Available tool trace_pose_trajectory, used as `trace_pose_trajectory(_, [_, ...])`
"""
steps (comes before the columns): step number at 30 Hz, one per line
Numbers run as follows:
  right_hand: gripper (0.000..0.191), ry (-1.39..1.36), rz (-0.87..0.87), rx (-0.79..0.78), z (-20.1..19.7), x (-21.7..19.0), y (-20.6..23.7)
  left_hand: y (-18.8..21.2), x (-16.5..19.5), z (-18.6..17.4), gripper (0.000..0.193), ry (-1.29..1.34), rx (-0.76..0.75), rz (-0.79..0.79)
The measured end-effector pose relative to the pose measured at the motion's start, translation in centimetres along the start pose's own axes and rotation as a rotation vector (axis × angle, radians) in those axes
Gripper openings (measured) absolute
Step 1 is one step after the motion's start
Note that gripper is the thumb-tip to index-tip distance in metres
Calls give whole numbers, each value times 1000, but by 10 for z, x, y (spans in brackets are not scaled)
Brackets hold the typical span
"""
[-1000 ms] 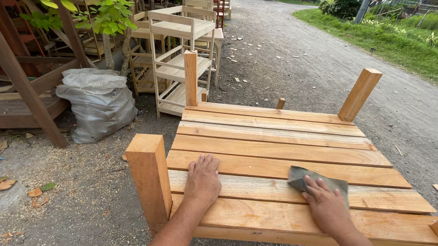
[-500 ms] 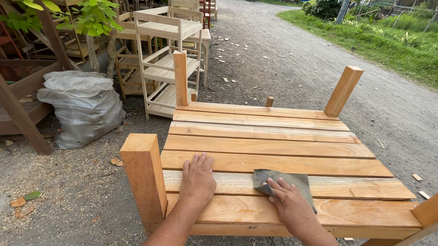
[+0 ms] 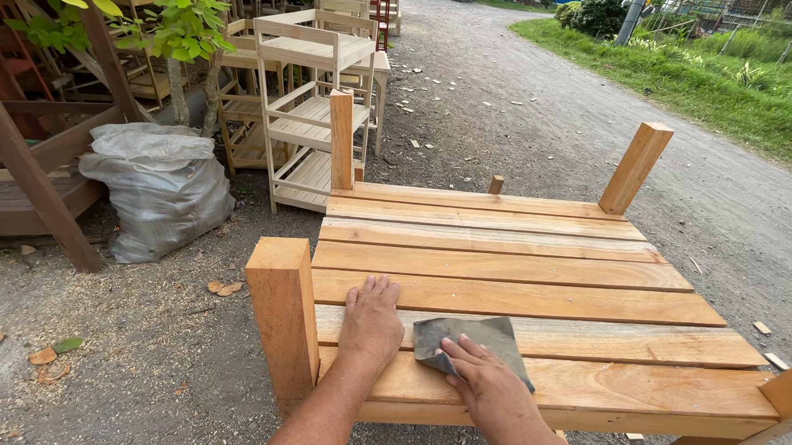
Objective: The person sands the surface of a wooden table using a sanding block. They move the block back and forth across the slats and edges, smoothing the wood. The table remains in place while the person works on different sections.
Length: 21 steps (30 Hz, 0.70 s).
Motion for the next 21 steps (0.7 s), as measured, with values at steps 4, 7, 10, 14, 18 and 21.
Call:
trace_pose_trajectory(4, [51,124,523,-32,-43,83,17,-1,-9,-2,57,22,4,-10])
trace_pose_trajectory(7, [53,232,608,57,-51,107,6,-2,-15,-1,56,6,15,1])
trace_pose_trajectory(10, [52,122,489,63,-20,64,-22,-5,-19,4,49,19,36,28])
trace_pose_trajectory(14, [37,2,34,-46,34,-23,-64,-12,-29,9,38,210,172,41])
trace_pose_trajectory(18, [45,60,207,-35,10,17,-55,-19,-37,11,36,309,302,49])
trace_pose_trajectory(21, [52,126,446,66,-25,81,-31,-20,-37,12,36,309,303,28])
Point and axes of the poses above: each hand's wrist, its own y-axis away from the middle knuckle, its own z-axis out of the palm, x = y × z, the point moved 2 cm from there along -y, towards the middle knuckle, and after that the axes turned 2 degrees about -y, right-handed, at the moved point
